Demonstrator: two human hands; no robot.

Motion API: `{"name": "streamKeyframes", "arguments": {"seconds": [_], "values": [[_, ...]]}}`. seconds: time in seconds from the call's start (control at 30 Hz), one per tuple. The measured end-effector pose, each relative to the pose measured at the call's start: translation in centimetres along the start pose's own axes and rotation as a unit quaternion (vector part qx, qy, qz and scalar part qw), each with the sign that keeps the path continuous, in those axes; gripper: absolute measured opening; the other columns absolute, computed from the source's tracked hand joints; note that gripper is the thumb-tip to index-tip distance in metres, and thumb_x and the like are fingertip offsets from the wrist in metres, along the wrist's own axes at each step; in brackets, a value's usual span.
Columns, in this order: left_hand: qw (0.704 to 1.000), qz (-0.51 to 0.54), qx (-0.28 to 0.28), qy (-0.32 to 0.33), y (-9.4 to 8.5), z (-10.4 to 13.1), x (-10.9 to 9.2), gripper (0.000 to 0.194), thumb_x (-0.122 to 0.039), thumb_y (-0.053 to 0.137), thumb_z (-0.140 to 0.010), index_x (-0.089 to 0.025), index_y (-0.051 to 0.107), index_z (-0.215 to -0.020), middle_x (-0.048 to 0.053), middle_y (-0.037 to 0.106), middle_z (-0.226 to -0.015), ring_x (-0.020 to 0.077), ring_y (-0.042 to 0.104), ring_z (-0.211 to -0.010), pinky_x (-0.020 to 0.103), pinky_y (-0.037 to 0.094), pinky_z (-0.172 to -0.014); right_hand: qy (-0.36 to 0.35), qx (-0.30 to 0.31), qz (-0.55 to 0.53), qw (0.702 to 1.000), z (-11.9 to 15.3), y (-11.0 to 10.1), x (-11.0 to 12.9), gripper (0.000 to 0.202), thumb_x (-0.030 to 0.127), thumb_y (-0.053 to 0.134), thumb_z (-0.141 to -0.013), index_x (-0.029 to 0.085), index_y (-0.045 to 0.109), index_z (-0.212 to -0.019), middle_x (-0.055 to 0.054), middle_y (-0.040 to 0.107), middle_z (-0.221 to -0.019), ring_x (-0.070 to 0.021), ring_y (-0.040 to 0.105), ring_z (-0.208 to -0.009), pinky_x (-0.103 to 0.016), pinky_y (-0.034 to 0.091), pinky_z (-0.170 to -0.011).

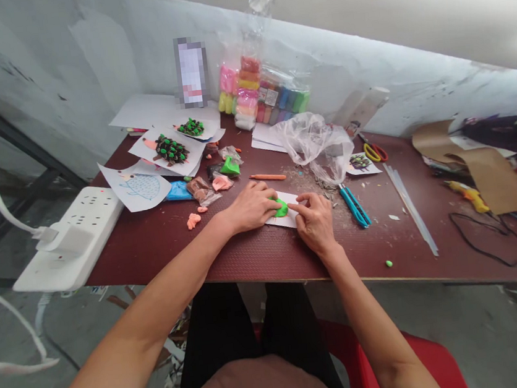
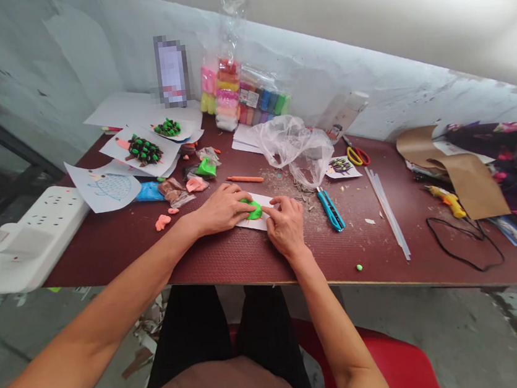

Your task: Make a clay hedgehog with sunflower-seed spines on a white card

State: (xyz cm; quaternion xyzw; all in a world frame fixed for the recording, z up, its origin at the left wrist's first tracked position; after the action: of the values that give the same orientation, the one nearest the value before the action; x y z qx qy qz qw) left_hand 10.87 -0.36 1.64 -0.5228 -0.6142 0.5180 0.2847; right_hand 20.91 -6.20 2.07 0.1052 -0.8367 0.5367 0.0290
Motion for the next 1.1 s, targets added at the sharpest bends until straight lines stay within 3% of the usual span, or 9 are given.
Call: {"name": "streamKeyframes", "arguments": {"seconds": [0.23, 0.6, 0.87, 1.1], "values": [[1.000, 0.016, -0.002, -0.001, 0.0, 0.1, 0.3, 0.023, -0.033, 0.057, -0.101, -0.028, 0.078, -0.111, 0.005, 0.076, -0.117, 0.0247, 0.056, -0.104, 0.039, 0.036, -0.090, -0.011, 0.010, 0.022, 1.000, 0.3, -0.1, 0.4, 0.030, 0.012, 0.058, -0.090, 0.027, 0.081, -0.102, -0.008, 0.062, -0.112, -0.0222, 0.049, -0.094, -0.040, 0.036, -0.091], [1.000, 0.012, 0.007, 0.000, 0.1, 0.1, 0.3, 0.029, -0.022, 0.055, -0.097, -0.032, 0.081, -0.107, 0.002, 0.077, -0.119, 0.0251, 0.057, -0.109, 0.043, 0.035, -0.098, -0.027, 0.004, 0.018, 0.999, 0.5, -0.3, 0.9, 0.038, 0.006, 0.056, -0.086, 0.029, 0.081, -0.105, -0.008, 0.064, -0.113, -0.0221, 0.049, -0.092, -0.040, 0.037, -0.091], [1.000, 0.006, 0.007, -0.006, 0.0, 0.1, 0.4, 0.026, -0.026, 0.057, -0.097, -0.030, 0.080, -0.108, 0.003, 0.076, -0.121, 0.0248, 0.057, -0.109, 0.042, 0.036, -0.097, -0.105, 0.010, -0.004, 0.994, 0.8, -0.3, 2.5, 0.038, 0.004, 0.056, -0.087, 0.029, 0.080, -0.105, -0.006, 0.064, -0.113, -0.0205, 0.049, -0.091, -0.038, 0.036, -0.090], [1.000, 0.014, 0.002, -0.011, 0.0, 0.1, 0.5, 0.025, -0.026, 0.058, -0.098, -0.030, 0.081, -0.106, 0.002, 0.077, -0.121, 0.0247, 0.057, -0.111, 0.042, 0.036, -0.097, -0.129, -0.010, 0.001, 0.992, 0.9, -0.9, 3.0, 0.039, 0.004, 0.056, -0.087, 0.029, 0.079, -0.106, -0.006, 0.066, -0.110, -0.0201, 0.050, -0.090, -0.038, 0.036, -0.090]]}}
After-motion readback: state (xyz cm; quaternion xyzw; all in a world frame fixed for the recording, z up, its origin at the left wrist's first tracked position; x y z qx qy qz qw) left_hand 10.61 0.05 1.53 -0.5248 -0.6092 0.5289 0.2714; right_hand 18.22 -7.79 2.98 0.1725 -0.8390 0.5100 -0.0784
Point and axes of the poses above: each hand's wrist, its own z-axis away from the middle knuckle, its own y-axis out of the palm, x = y × z, the point moved 10 cm from there along -z, towards the middle knuckle
